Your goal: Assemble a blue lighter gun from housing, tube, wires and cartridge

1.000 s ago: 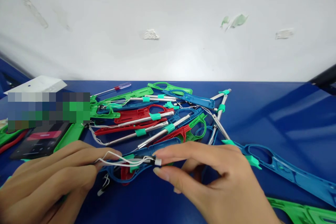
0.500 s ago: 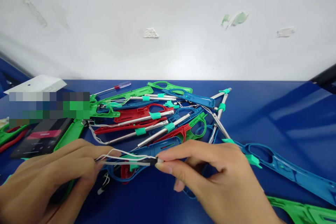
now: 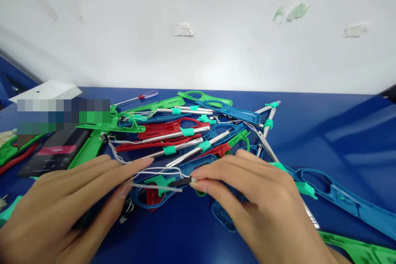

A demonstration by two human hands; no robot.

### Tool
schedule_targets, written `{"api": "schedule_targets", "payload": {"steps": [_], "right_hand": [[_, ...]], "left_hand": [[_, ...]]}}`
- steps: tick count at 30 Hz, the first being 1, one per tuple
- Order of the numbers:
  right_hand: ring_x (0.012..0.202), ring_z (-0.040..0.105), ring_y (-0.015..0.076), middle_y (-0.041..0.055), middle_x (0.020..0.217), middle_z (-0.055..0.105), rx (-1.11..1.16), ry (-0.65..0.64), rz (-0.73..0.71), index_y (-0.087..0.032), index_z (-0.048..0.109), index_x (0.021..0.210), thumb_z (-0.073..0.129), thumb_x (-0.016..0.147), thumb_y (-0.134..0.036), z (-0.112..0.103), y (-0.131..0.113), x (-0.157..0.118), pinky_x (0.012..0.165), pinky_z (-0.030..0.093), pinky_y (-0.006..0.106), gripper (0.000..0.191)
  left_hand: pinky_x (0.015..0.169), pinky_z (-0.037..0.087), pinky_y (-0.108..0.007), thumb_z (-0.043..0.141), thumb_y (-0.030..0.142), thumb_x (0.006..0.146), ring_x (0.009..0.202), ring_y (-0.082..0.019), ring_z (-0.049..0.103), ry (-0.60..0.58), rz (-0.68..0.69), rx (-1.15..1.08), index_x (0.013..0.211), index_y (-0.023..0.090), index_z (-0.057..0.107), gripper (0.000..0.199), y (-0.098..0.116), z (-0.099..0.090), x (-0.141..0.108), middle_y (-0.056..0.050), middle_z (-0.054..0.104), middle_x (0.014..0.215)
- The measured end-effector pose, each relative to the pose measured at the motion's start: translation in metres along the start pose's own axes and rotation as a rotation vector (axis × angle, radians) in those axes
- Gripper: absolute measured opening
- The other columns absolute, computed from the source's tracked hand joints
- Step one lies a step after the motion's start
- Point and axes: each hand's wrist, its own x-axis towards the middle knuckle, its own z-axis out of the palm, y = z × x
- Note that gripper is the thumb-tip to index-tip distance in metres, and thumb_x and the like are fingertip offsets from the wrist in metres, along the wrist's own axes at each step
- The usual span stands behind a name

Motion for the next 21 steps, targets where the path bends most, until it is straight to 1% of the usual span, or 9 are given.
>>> {"api": "schedule_targets", "payload": {"steps": [2,3,5,7,10,12,14,17,21], "right_hand": [[0.081,0.082,0.0179,-0.0108,0.102,0.089,-0.09,-0.026,-0.106,-0.04,0.078,0.111,0.072,0.112,-0.038,-0.001,0.003,-0.004,0.075,0.063,0.034,0.006],[0.085,0.081,0.0185,-0.0109,0.106,0.088,-0.13,-0.035,-0.135,-0.041,0.076,0.115,0.073,0.111,-0.036,-0.001,0.003,-0.006,0.077,0.062,0.036,0.007],[0.09,0.079,0.02,-0.0105,0.112,0.087,-0.171,-0.027,-0.147,-0.042,0.076,0.121,0.073,0.11,-0.031,0.0,0.004,-0.009,0.082,0.059,0.039,0.015],[0.096,0.077,0.0219,-0.0091,0.114,0.086,-0.165,-0.022,-0.125,-0.041,0.077,0.121,0.07,0.111,-0.026,0.002,0.004,-0.009,0.088,0.058,0.041,0.019],[0.101,0.078,0.0256,-0.0051,0.109,0.085,-0.132,-0.021,-0.133,-0.037,0.079,0.113,0.069,0.111,-0.026,0.006,0.003,-0.004,0.095,0.06,0.043,0.016],[0.1,0.081,0.0252,-0.0046,0.107,0.086,-0.13,-0.032,-0.18,-0.036,0.08,0.111,0.071,0.11,-0.028,0.007,0.004,0.0,0.096,0.062,0.041,0.012],[0.1,0.082,0.0225,-0.0055,0.109,0.086,-0.136,-0.059,-0.216,-0.036,0.08,0.114,0.072,0.11,-0.028,0.007,0.007,0.001,0.094,0.064,0.037,0.012],[0.105,0.082,0.0189,-0.0071,0.116,0.085,-0.138,-0.071,-0.179,-0.038,0.078,0.118,0.067,0.113,-0.029,0.008,0.011,-0.004,0.097,0.064,0.033,0.015],[0.114,0.078,0.0182,-0.0096,0.123,0.082,-0.135,-0.086,-0.118,-0.043,0.078,0.123,0.066,0.114,-0.033,0.011,0.012,-0.012,0.108,0.06,0.032,0.018]], "left_hand": [[0.074,0.052,-0.03,0.051,0.009,0.111,0.084,-0.014,0.069,0.0,-0.027,0.005,0.154,0.018,0.061,0.045,0.001,0.0,0.001,0.0,0.075,0.098],[0.072,0.052,-0.03,0.051,0.01,0.111,0.083,-0.013,0.069,-0.002,-0.036,0.004,0.153,0.018,0.061,0.043,0.002,0.0,0.002,0.001,0.074,0.096],[0.069,0.051,-0.03,0.05,0.012,0.112,0.08,-0.014,0.068,-0.008,-0.058,-0.003,0.15,0.019,0.062,0.041,0.002,0.0,0.003,0.001,0.073,0.094],[0.068,0.051,-0.031,0.049,0.013,0.112,0.079,-0.015,0.07,-0.02,-0.082,-0.009,0.145,0.021,0.063,0.036,0.002,-0.001,0.005,0.001,0.073,0.094],[0.067,0.053,-0.033,0.049,0.015,0.111,0.08,-0.016,0.074,-0.019,-0.087,0.0,0.132,0.023,0.063,0.027,0.002,-0.003,0.007,0.001,0.077,0.095],[0.066,0.054,-0.033,0.049,0.015,0.11,0.079,-0.017,0.076,-0.017,-0.084,0.004,0.127,0.023,0.063,0.023,0.003,-0.004,0.009,0.001,0.079,0.096],[0.065,0.055,-0.034,0.05,0.016,0.109,0.079,-0.018,0.078,-0.016,-0.093,0.006,0.125,0.024,0.063,0.023,0.003,-0.004,0.009,0.001,0.08,0.097],[0.062,0.056,-0.036,0.051,0.017,0.108,0.077,-0.02,0.078,-0.028,-0.101,0.01,0.124,0.023,0.064,0.022,0.003,-0.003,0.008,-0.001,0.081,0.097],[0.056,0.054,-0.037,0.05,0.017,0.108,0.075,-0.022,0.078,-0.049,-0.109,0.006,0.121,0.023,0.065,0.021,0.002,-0.001,0.008,-0.002,0.08,0.096]]}}
